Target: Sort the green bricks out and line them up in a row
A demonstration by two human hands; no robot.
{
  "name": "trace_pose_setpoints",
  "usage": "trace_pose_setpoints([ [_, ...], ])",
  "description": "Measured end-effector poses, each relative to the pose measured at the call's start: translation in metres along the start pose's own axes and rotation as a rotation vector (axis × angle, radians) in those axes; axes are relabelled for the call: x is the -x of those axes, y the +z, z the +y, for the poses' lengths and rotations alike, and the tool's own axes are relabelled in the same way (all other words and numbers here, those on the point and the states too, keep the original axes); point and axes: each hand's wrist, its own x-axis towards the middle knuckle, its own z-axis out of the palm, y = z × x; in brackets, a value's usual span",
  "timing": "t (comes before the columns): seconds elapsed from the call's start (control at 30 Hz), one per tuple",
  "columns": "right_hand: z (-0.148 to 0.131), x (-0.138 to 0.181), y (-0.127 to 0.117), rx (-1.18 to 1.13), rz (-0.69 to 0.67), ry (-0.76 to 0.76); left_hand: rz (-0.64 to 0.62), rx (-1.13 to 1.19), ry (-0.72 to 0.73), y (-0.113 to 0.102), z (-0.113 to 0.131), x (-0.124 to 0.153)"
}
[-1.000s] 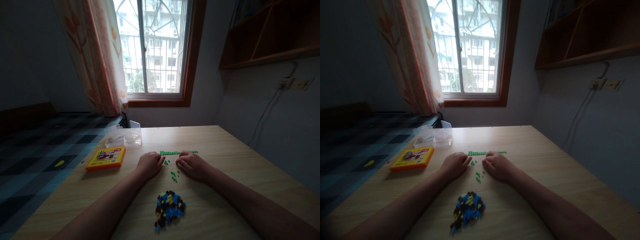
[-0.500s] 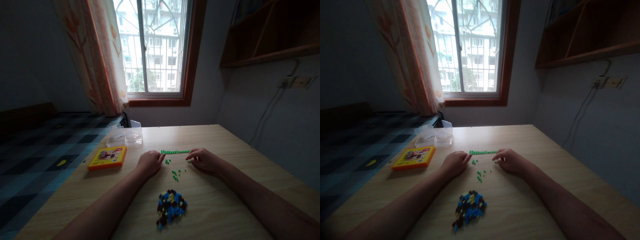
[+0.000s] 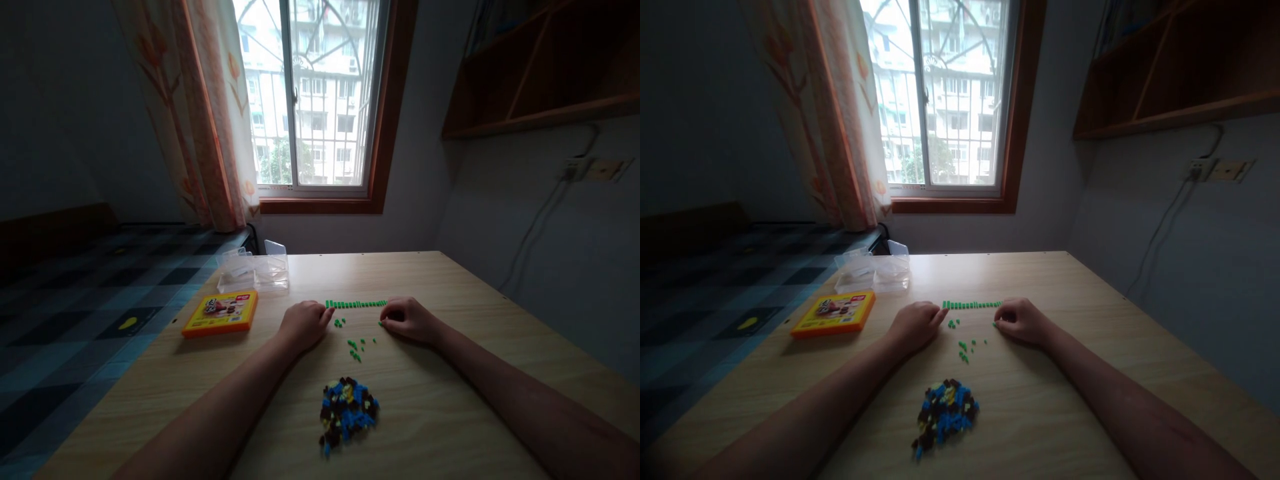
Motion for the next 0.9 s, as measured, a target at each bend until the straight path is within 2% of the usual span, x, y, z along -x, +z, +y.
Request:
trace_pose_setpoints([
  [0.2,-0.001,-0.002,0.003,0.034,-0.011,-0.014,-0.006,-0.003,0.008,-0.002,0.001,0.0],
  [0.43,-0.001,0.001,0.008,0.039,0.09,-0.08,-0.003,-0.001,-0.004,0.001,-0.002,-0.002],
  [0.57,0.014,0.001,-0.009,0.049,0.228,-0.063,-0.015,-0.009,-0.009,0.0,-0.002,-0.003],
  [0.7,0.042,0.005,-0.035,0.145,0.371,0.03,-0.017,-0.014,-0.016,-0.001,-0.001,-0.003],
  [0.8,0.058,0.008,-0.044,0.231,0.346,0.099,-0.019,-0.016,-0.008,-0.002,-0.002,-0.003],
  [0.9,0.064,0.008,-0.042,0.272,0.273,0.146,-0.019,-0.011,-0.002,-0.002,-0.003,-0.003],
])
